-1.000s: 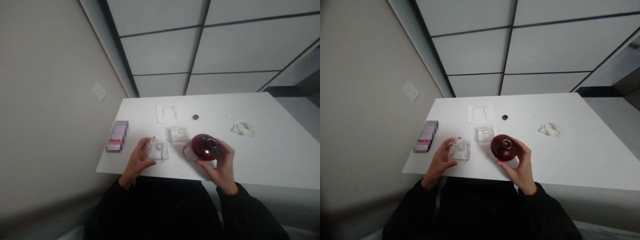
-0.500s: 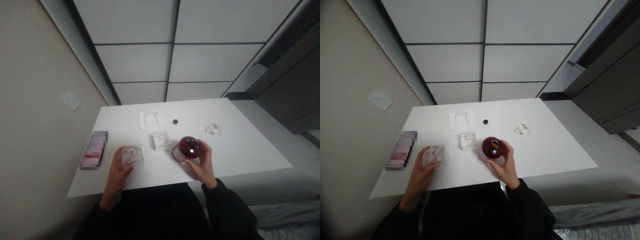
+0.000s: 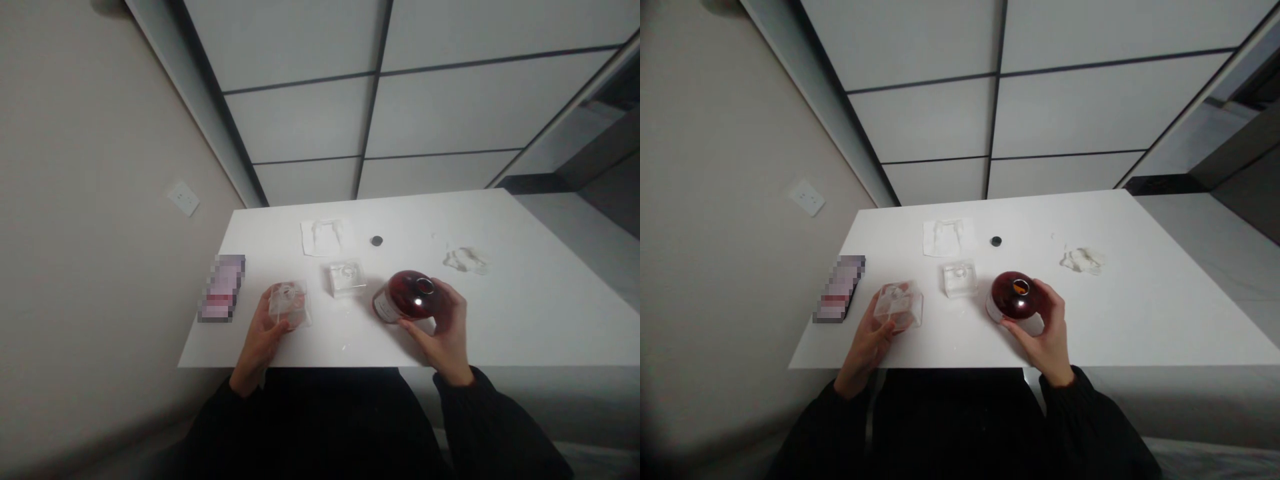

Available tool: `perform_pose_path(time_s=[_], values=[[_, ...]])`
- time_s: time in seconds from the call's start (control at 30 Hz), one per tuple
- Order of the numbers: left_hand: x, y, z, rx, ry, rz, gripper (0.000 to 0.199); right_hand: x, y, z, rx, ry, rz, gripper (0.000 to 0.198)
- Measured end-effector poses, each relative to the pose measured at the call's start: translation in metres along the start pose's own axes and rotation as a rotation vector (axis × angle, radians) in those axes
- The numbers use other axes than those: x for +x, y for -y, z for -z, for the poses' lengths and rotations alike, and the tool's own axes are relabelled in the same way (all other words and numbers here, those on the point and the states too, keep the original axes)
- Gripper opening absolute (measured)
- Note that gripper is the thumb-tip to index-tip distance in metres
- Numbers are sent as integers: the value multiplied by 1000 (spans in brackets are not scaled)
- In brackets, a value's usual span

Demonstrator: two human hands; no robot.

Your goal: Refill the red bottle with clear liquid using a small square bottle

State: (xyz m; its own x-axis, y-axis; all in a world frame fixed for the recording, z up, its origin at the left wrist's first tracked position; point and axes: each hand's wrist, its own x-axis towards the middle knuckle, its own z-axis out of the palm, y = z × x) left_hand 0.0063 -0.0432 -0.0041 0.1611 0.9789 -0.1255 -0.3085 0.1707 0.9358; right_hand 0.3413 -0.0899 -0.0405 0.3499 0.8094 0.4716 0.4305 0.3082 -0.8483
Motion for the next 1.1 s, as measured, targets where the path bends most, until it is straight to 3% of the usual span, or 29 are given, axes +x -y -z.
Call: perform_pose_path(time_s=[0.23,0.43,0.63,0.83,1.1], values=[[-2,-4,-4,42,2,-22,77,-1,13,-2,-20,63,5,81],[-7,-8,-1,137,-34,-73,89,-18,23,-24,72,174,18,79],[-11,-50,-14,356,26,-239,75,-21,36,-43,123,274,66,82],[-9,-93,-33,712,214,-372,71,-17,42,-48,131,323,122,85],[5,-125,-51,1091,366,-592,71,-13,47,-50,155,333,156,85]])
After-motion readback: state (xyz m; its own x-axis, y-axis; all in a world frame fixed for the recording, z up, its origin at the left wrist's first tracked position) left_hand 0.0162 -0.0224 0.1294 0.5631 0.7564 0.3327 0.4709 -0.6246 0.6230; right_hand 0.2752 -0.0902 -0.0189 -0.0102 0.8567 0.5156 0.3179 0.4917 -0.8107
